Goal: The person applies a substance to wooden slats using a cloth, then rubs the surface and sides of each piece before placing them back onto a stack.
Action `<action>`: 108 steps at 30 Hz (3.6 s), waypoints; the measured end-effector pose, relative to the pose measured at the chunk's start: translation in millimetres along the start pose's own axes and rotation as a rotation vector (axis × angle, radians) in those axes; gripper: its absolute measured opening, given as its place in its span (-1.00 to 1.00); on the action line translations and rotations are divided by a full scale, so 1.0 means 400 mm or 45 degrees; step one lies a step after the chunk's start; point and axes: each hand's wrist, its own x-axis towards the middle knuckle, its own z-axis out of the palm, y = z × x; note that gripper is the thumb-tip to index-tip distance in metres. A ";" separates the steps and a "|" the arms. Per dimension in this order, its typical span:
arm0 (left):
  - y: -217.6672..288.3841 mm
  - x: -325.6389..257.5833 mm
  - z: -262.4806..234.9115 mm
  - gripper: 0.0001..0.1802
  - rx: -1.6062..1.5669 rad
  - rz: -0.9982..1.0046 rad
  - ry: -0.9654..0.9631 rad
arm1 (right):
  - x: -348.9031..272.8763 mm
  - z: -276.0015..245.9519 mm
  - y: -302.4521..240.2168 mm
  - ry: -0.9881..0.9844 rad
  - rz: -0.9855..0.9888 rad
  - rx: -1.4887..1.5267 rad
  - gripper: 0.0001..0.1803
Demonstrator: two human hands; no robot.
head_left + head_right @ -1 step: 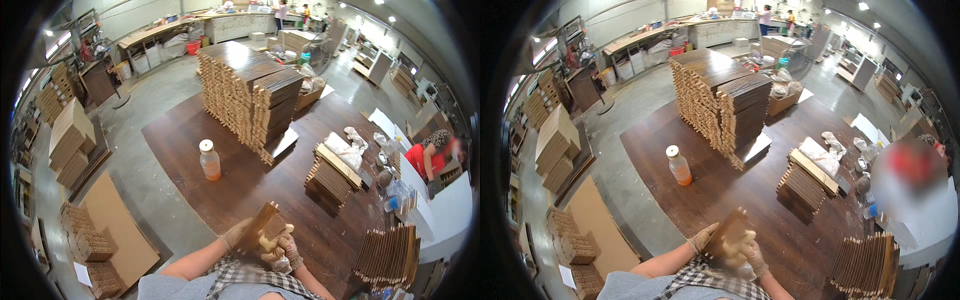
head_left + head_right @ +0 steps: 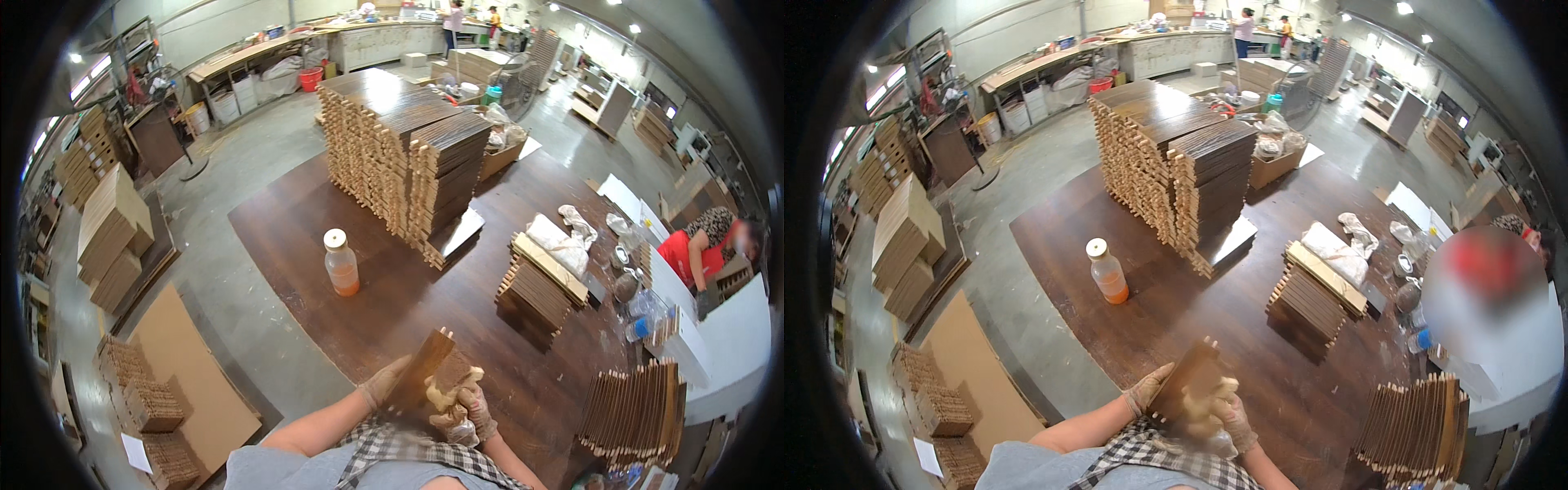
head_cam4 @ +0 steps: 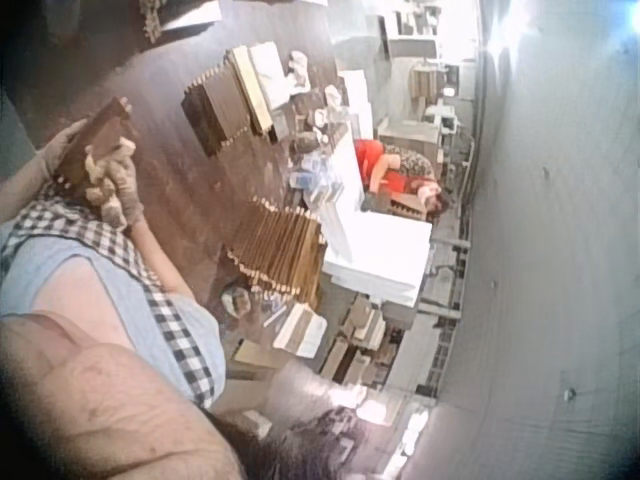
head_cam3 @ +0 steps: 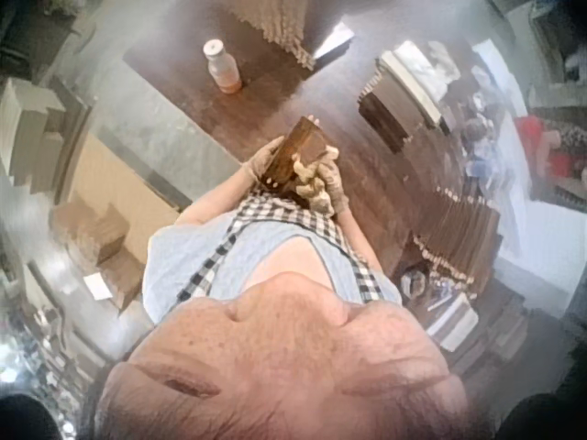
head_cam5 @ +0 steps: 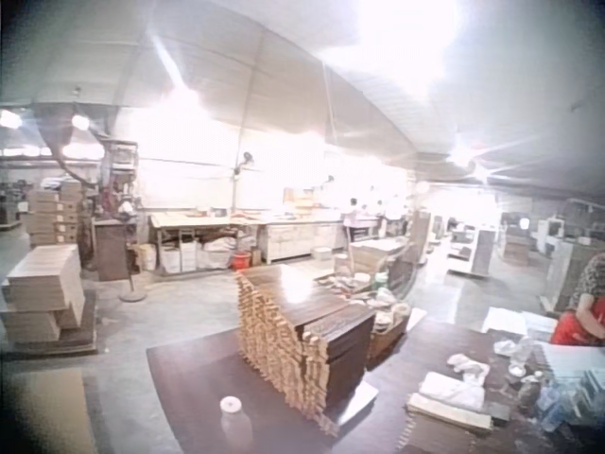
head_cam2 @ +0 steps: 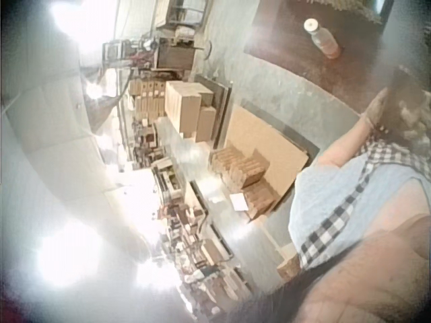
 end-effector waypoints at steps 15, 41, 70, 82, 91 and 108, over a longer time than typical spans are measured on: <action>0.082 0.051 0.228 -0.28 0.280 0.057 -0.291 | -0.150 0.219 0.010 0.310 -0.436 0.406 -0.37; -0.214 0.100 0.247 -0.20 0.192 -0.150 0.015 | -0.395 0.059 -0.164 0.766 -0.730 -0.508 -0.40; -0.180 0.178 0.239 -0.39 0.411 -0.270 0.195 | -0.336 0.006 -0.242 0.708 -0.958 -1.927 -0.38; -0.164 0.181 0.245 -0.47 0.365 -0.490 -0.034 | -0.327 -0.037 -0.218 1.118 -0.979 -1.455 -0.45; -0.138 0.197 0.275 -0.34 0.470 -0.031 0.207 | -0.336 0.094 -0.215 0.632 -0.886 -1.883 -0.58; -0.119 0.150 0.295 -0.25 0.414 0.057 0.149 | -0.360 0.036 -0.205 0.455 -0.775 -1.522 -0.29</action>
